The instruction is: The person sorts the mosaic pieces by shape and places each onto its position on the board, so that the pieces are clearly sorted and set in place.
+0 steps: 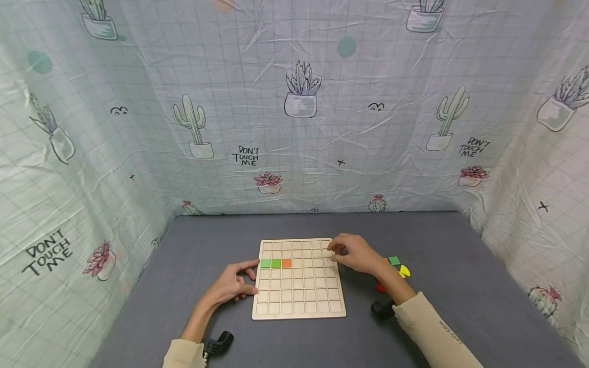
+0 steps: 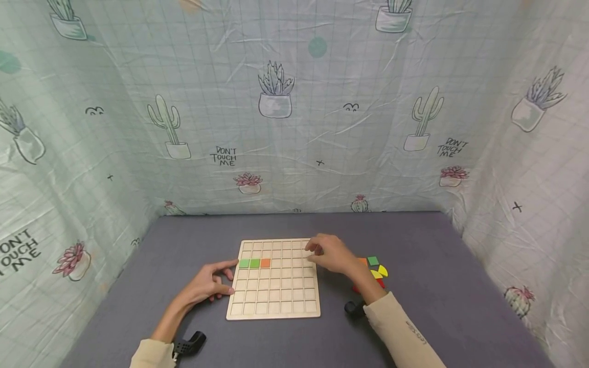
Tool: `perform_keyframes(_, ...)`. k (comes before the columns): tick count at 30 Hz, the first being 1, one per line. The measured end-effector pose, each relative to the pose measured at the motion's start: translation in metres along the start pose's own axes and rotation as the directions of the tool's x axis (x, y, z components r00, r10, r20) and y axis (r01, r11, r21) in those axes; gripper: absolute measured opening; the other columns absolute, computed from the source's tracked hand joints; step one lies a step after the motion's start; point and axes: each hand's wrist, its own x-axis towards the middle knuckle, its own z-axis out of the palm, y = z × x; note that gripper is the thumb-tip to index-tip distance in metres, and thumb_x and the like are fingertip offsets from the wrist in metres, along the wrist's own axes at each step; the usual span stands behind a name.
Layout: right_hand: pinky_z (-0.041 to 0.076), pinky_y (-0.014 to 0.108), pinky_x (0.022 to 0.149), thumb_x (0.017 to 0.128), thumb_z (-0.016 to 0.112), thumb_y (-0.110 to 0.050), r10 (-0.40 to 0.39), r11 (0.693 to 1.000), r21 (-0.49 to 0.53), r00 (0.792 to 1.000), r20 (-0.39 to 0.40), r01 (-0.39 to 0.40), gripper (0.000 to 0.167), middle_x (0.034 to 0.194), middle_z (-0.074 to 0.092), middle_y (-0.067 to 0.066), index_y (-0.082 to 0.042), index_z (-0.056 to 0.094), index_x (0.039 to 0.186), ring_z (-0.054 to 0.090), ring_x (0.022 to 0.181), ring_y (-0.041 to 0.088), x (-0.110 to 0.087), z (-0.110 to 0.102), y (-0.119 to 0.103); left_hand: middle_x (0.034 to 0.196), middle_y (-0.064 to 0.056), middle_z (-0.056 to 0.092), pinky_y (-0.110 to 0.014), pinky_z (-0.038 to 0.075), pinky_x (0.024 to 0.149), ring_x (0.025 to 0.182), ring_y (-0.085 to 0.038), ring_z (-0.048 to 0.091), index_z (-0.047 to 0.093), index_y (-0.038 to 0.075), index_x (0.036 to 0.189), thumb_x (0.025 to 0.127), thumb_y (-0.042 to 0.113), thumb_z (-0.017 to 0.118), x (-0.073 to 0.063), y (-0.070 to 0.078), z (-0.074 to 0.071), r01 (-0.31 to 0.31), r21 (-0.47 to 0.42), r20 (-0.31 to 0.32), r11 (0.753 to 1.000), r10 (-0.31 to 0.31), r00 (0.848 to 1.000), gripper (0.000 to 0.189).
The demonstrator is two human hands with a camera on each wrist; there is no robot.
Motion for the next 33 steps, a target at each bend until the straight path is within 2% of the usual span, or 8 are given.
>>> perform_keyframes(6,0.054,0.031,0.075,0.092,0.078,-0.014,0.047,0.999,-0.020,0.999,-0.025,-0.048,0.021,0.107,0.072,0.008,-0.007,0.075,0.112,0.067,0.089,0.020,-0.017,-0.009,0.014,0.105,-0.019,0.062,-0.027,0.046,0.042,0.047,-0.008,0.048,0.050,0.003,0.152,0.079,0.007,0.086,0.000,-0.001,0.000,-0.001,0.008,-0.002,1.000,0.001,1.000,0.082)
perform_keyframes(10,0.055,0.031,0.075,0.092,0.078,-0.014,0.066,0.997,-0.033,0.997,-0.039,-0.067,0.020,0.105,0.072,0.008,-0.007,0.075,0.110,0.066,0.087,0.018,-0.027,-0.016,0.022,0.105,-0.019,0.062,-0.027,0.045,0.042,0.047,-0.008,0.048,0.050,0.003,0.152,0.080,0.007,0.086,0.001,0.000,0.000,-0.004,0.013,-0.002,1.000,0.004,1.000,0.081)
perform_keyframes(18,0.054,0.029,0.073,0.092,0.077,-0.012,0.119,0.992,-0.030,0.991,-0.052,-0.121,0.020,0.107,0.072,0.009,-0.006,0.075,0.111,0.066,0.088,0.016,-0.045,-0.025,0.041,0.105,-0.019,0.062,-0.027,0.046,0.043,0.048,-0.007,0.049,0.050,0.004,0.152,0.080,0.009,0.087,0.000,-0.001,0.000,0.003,0.021,-0.008,1.000,-0.003,1.000,0.081)
perform_keyframes(33,0.054,0.027,0.071,0.091,0.077,-0.011,0.160,0.986,-0.045,0.986,-0.056,-0.163,0.020,0.108,0.072,0.011,-0.005,0.075,0.111,0.067,0.088,0.017,-0.067,-0.036,0.062,0.105,-0.019,0.062,-0.027,0.046,0.042,0.050,-0.008,0.052,0.050,0.002,0.152,0.080,0.007,0.086,0.000,-0.002,0.000,-0.007,0.010,-0.003,1.000,0.007,1.000,0.081)
